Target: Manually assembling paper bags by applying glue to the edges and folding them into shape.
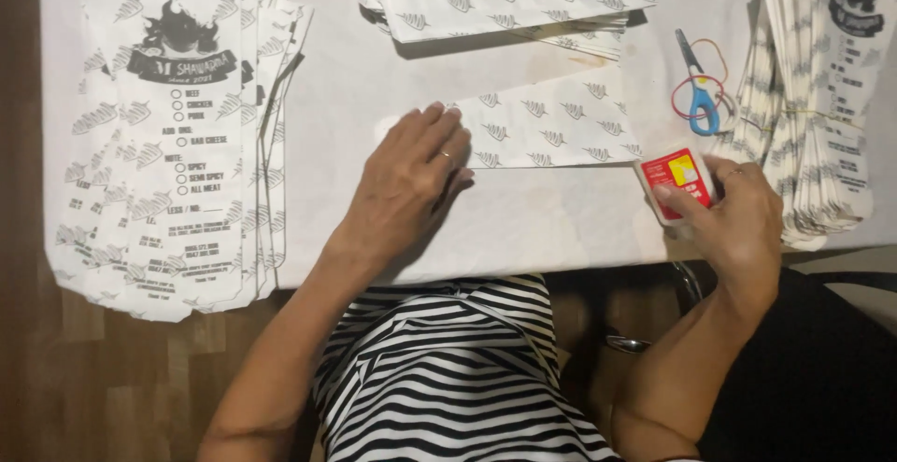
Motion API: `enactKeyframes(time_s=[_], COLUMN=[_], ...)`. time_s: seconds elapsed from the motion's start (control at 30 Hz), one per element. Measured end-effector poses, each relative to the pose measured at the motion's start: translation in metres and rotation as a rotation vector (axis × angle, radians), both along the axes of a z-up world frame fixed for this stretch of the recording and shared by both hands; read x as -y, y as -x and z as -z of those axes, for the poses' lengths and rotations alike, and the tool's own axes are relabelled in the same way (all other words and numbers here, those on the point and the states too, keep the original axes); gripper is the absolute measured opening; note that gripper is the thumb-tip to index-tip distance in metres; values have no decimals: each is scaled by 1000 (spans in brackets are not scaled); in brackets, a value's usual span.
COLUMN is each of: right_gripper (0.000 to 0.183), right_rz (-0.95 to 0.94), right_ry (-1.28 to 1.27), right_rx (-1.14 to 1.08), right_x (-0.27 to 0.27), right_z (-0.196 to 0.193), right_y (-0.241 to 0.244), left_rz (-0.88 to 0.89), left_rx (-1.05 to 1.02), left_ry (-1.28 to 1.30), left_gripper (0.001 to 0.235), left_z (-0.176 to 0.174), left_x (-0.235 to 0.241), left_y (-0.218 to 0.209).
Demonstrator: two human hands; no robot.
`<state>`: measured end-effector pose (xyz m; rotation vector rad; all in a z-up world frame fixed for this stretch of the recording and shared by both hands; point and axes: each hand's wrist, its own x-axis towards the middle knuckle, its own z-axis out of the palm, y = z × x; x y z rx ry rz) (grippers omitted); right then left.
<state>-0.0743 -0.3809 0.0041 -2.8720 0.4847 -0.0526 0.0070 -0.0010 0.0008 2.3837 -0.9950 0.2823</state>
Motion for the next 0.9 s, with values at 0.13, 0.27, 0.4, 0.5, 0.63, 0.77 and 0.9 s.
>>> enactKeyframes(time_s=[0.13,0.27,0.4,0.5,0.63,0.77,0.9], right_gripper=[26,31,31,30,52,44,30], right_rz=[221,161,107,24,-60,-29,134], right_ry=[-472,-961,-1021,-1037,-1112,-1029,-837], right_rx=[290,810,915,784,849,775,820], right_x=[-4,-1,-49,-107,-117,-109,-82], right_z=[1,29,37,10,41,29,12], right_y=[18,20,4,-12,-30,-29,-18], left_rz=[4,16,42,-8,-90,-89,-59], left_rx=[155,182,20,49,-77,-171,-150], left_ry=[-45,-37,-45,-21,-43,-38,-45], left_gripper=[14,8,14,15,7,7,20], left_z=[19,18,7,30,-9,-9,26], left_x=[10,8,4,4,4,0,-2], left_y=[-12,-16,-20,-32,-32,-38,-46])
